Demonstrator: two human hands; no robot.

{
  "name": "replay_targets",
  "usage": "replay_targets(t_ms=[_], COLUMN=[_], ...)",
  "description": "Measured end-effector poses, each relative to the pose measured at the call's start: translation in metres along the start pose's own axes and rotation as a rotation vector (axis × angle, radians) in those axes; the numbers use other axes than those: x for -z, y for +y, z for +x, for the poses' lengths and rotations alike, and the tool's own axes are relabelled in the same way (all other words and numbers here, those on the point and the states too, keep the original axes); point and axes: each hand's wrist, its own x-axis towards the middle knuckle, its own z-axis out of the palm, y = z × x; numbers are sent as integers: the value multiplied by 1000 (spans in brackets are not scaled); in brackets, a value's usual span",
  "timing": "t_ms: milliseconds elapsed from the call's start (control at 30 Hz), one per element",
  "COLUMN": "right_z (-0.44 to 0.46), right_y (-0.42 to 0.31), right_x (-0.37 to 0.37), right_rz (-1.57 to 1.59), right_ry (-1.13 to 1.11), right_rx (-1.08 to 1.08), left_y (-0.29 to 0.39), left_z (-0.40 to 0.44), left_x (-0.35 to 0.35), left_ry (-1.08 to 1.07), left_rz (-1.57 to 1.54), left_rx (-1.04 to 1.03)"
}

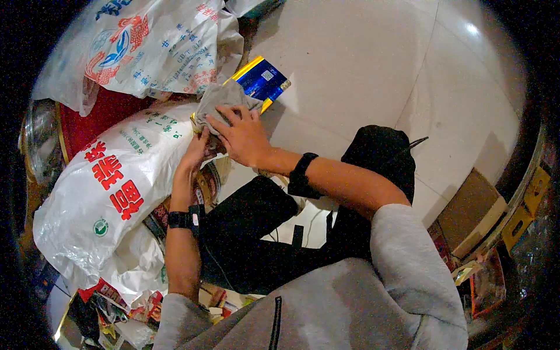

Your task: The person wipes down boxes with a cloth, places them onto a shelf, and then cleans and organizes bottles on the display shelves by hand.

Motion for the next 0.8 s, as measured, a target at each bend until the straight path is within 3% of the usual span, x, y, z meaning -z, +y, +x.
replay_targets(t_ms=[167,400,500,567,800], right_z=[-5,-32,-34,-31,-3], right_y=[30,73,91,106,116], right_x=[5,11,8,4,-12], right_rz=[0,-77,-65,-56,-20], right_ry=[-41,-124,-74,18,144], right_rx=[192,200,94,-110,-297], left_y=[4,12,21,22,26], left_z=[-5,-9,-18,-20,-17], left_x=[0,-4,-9,-12,-10], left_ry=[-45,53,23,30,19], left_rz=[-24,34,14,21,43], left_rx=[-20,62,76,51,79])
